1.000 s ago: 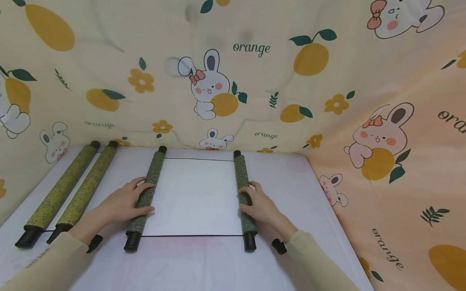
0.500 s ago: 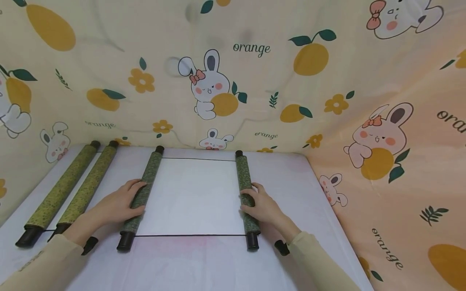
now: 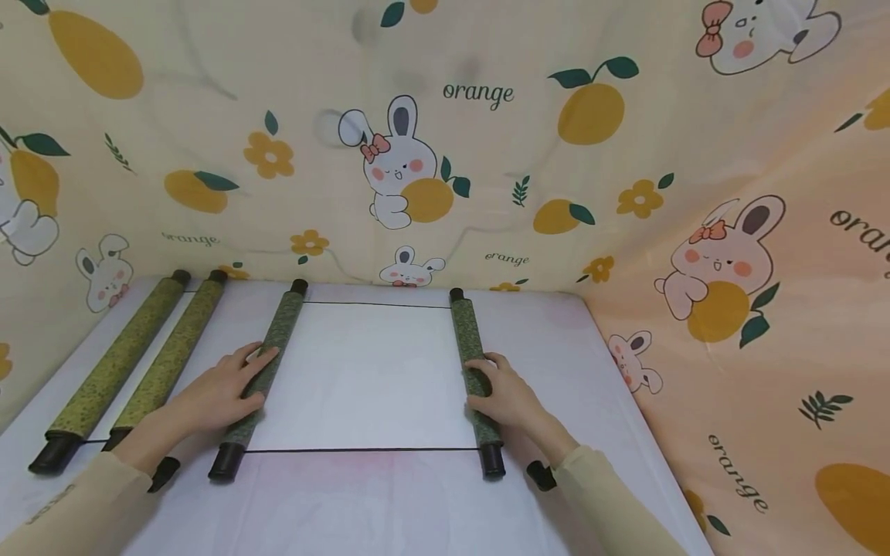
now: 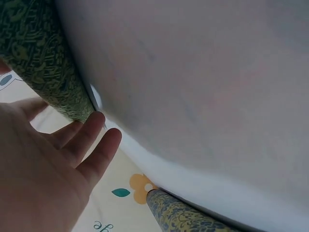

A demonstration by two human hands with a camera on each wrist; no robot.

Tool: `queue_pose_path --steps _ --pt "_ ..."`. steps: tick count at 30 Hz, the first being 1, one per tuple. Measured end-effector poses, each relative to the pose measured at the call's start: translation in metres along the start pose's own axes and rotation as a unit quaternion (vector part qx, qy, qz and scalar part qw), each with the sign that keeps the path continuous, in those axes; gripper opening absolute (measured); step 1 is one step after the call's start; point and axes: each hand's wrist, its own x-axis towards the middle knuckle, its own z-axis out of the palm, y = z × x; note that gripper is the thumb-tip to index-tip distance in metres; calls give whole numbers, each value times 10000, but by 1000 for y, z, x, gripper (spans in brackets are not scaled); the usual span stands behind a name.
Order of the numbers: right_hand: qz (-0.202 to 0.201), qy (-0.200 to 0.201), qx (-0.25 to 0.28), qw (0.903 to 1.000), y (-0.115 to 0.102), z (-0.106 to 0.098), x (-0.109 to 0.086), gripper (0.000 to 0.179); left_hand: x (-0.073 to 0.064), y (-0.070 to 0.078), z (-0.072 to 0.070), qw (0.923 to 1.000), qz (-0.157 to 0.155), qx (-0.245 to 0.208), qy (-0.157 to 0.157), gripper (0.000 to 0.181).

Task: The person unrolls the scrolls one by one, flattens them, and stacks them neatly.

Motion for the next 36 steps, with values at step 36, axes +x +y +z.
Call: queue_pose_path --steps 36 --pt "365 80 647 9972 23 -19 -9 72 -17 -19 -6 9996 -208 35 181 81"
